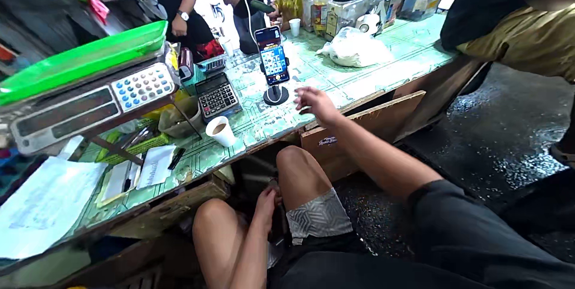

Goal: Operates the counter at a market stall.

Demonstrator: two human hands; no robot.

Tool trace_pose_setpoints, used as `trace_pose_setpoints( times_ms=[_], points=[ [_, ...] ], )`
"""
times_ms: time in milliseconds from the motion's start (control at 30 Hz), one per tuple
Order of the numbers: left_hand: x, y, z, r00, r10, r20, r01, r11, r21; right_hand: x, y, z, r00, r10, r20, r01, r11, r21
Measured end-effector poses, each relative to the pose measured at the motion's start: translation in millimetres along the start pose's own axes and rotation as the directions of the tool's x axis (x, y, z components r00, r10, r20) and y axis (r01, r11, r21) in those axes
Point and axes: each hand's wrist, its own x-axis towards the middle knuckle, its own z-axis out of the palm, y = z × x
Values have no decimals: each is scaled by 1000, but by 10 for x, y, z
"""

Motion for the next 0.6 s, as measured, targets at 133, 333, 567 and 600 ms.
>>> trace_pose_setpoints(
  times_ms=[133, 333, 567, 600],
  points=[
    [-201, -266, -2, 996, -80, 40, 72, 983, 168, 1045, -277, -381, 989, 50, -143, -25, 984, 175],
    [-54, -384, -96, 983, -150, 108, 116, 955, 271, 2131, -341, -398, 964, 73, -256, -55, 995, 77],
    [-623, 1155, -845, 752, 636, 172, -653, 685, 324, 2419, 553, -243, 967, 94, -238, -135, 977, -164],
    [-668, 1490, -1038, 604, 794, 68, -715, 502, 487, 2408, 733, -265, 967, 78, -242, -145, 952, -271]
  ],
)
